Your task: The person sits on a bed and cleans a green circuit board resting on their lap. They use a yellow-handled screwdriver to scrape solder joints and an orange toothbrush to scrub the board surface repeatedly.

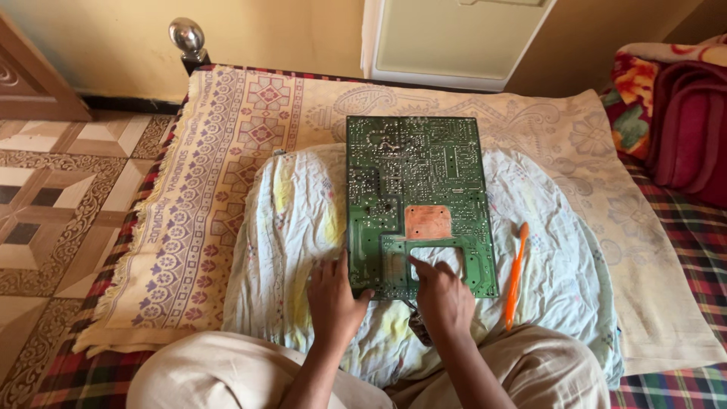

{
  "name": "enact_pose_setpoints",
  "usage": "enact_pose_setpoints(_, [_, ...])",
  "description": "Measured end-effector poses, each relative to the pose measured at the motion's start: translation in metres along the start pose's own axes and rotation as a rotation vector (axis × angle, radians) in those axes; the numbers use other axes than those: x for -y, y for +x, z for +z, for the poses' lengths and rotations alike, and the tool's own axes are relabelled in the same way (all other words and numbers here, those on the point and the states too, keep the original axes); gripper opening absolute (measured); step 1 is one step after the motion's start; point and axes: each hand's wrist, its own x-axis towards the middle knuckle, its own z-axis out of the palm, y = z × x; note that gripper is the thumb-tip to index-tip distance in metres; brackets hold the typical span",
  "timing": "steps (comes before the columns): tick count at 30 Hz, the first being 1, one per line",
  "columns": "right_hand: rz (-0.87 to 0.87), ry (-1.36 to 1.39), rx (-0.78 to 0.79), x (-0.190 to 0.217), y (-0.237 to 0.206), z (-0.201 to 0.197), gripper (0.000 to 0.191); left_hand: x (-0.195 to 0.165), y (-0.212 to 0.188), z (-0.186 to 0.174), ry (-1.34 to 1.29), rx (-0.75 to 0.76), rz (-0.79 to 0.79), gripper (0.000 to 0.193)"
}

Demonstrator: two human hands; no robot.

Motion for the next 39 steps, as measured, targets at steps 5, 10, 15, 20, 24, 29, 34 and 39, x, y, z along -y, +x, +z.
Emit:
enact_pose_setpoints(5, [0.049,-0.005,0.032,0.003,0.022,0.000,0.037,-0.002,-0.001,-0.005,-0.017,-0.065,0.060,0.095])
enact_pose_setpoints(10, [0.023,-0.024,0.097,-0.006,-0.012,-0.002,0.031,-0.006,-0.001,-0.006,-0.012,0.009,-0.021,0.094])
enact_pose_setpoints(15, [0.021,-0.022,0.022,-0.011,0.010,0.009,0.033,-0.008,-0.001,-0.008,-0.002,0.033,-0.039,0.093])
enact_pose_setpoints(20, [-0.108,-0.073,-0.160,-0.012,0.036,0.009,0.030,-0.008,-0.002,-0.008,-0.001,-0.014,0.007,0.095])
enact_pose_setpoints(24, [0.006,-0.086,0.073,-0.013,0.006,0.003,0.033,-0.007,0.001,-0.005,0.024,0.058,-0.042,0.099])
enact_pose_setpoints(29, [0.045,-0.034,0.088,-0.004,0.002,0.000,0.033,-0.005,0.000,-0.002,0.038,0.027,-0.024,0.096])
enact_pose_setpoints(34, [0.082,-0.006,0.090,0.006,0.024,-0.001,0.033,-0.005,-0.005,0.006,0.068,-0.167,0.100,0.092])
enact_pose_setpoints(39, [0.081,0.550,0.185,0.007,-0.010,-0.006,0.044,-0.005,-0.029,0.024,-0.247,-0.007,0.185,0.048])
